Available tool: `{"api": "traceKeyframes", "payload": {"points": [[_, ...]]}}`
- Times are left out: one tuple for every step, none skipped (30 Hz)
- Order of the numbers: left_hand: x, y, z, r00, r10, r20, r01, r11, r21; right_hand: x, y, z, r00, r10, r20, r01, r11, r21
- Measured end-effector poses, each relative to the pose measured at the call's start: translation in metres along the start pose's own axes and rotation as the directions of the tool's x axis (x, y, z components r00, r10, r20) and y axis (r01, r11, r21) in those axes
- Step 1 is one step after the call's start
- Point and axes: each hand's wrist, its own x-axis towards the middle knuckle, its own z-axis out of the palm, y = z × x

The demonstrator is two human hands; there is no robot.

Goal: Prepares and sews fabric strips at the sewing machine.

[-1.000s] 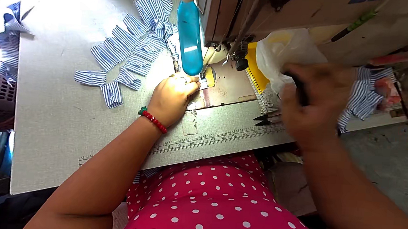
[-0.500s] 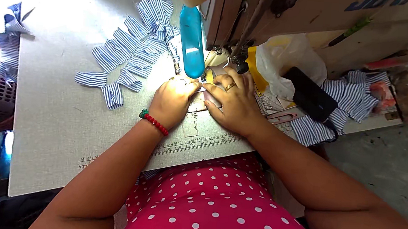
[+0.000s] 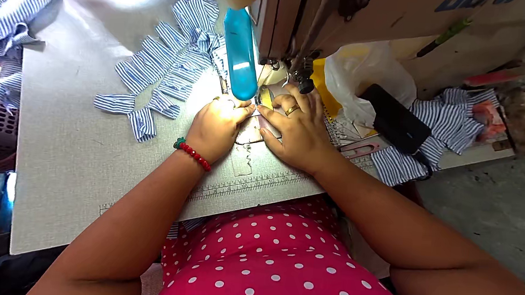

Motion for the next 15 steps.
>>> {"api": "traceKeyframes", "payload": {"points": [[0.0, -0.001, 0.0, 1.0, -0.001, 0.002, 0.001, 1.0, 0.0, 0.0, 0.0, 0.0, 1.0, 0.003, 0.001, -0.003, 1.0, -0.004], [0.001, -0.001, 0.0, 1.0, -0.005, 0.007, 0.005, 1.0, 0.001, 0.0, -0.001, 0.0, 1.0, 0.004, 0.006, -0.004, 1.0, -0.008], [0.001, -0.001, -0.001, 1.0, -0.009, 0.016, 0.009, 1.0, 0.002, 0.0, -0.001, 0.0, 1.0, 0.003, 0.009, -0.003, 1.0, -0.013], [0.001, -0.002, -0.001, 1.0, -0.008, 0.015, 0.008, 1.0, 0.001, 0.0, -0.001, 0.0, 1.0, -0.002, 0.007, 0.003, 1.0, -0.017], [0.001, -0.003, -0.001, 1.0, -0.005, 0.015, 0.005, 1.0, 0.0, -0.001, -0.001, 0.0, 1.0, -0.013, -0.007, 0.013, 1.0, -0.013], [0.002, -0.003, -0.001, 1.0, -0.001, 0.017, 0.001, 1.0, 0.001, -0.002, 0.0, -0.001, 0.999, -0.028, -0.034, 0.029, 1.0, 0.006], [0.003, -0.004, -0.001, 1.0, -0.001, 0.017, 0.001, 1.0, 0.001, -0.004, 0.002, -0.003, 0.996, -0.046, -0.082, 0.05, 0.998, 0.039], [0.003, -0.004, -0.001, 1.0, -0.003, 0.013, 0.003, 1.0, 0.003, -0.007, 0.004, -0.008, 0.988, -0.058, -0.144, 0.07, 0.994, 0.084], [0.003, -0.004, -0.002, 1.0, -0.005, 0.017, 0.005, 1.0, 0.004, -0.011, 0.007, -0.015, 0.98, -0.049, -0.193, 0.074, 0.99, 0.122], [0.003, -0.004, -0.002, 1.0, -0.003, 0.023, 0.003, 1.0, 0.003, -0.018, 0.013, -0.026, 0.974, -0.025, -0.225, 0.061, 0.986, 0.152], [0.004, -0.005, -0.002, 0.999, -0.004, 0.033, 0.004, 1.0, 0.004, -0.025, 0.021, -0.039, 0.968, 0.009, -0.252, 0.033, 0.986, 0.163], [0.004, -0.006, -0.002, 0.999, -0.009, 0.047, 0.009, 1.0, 0.005, -0.034, 0.033, -0.051, 0.953, 0.049, -0.298, -0.008, 0.99, 0.138], [0.005, -0.007, -0.001, 0.998, -0.019, 0.057, 0.018, 1.0, 0.007, -0.044, 0.047, -0.061, 0.925, 0.089, -0.369, -0.062, 0.995, 0.083], [0.005, -0.007, -0.001, 0.997, -0.028, 0.066, 0.027, 1.0, 0.013, -0.054, 0.064, -0.07, 0.887, 0.119, -0.447, -0.122, 0.992, 0.021], [0.005, -0.008, -0.001, 0.997, -0.033, 0.069, 0.031, 0.999, 0.021, -0.065, 0.081, -0.079, 0.854, 0.158, -0.496, -0.202, 0.979, -0.037]]}}
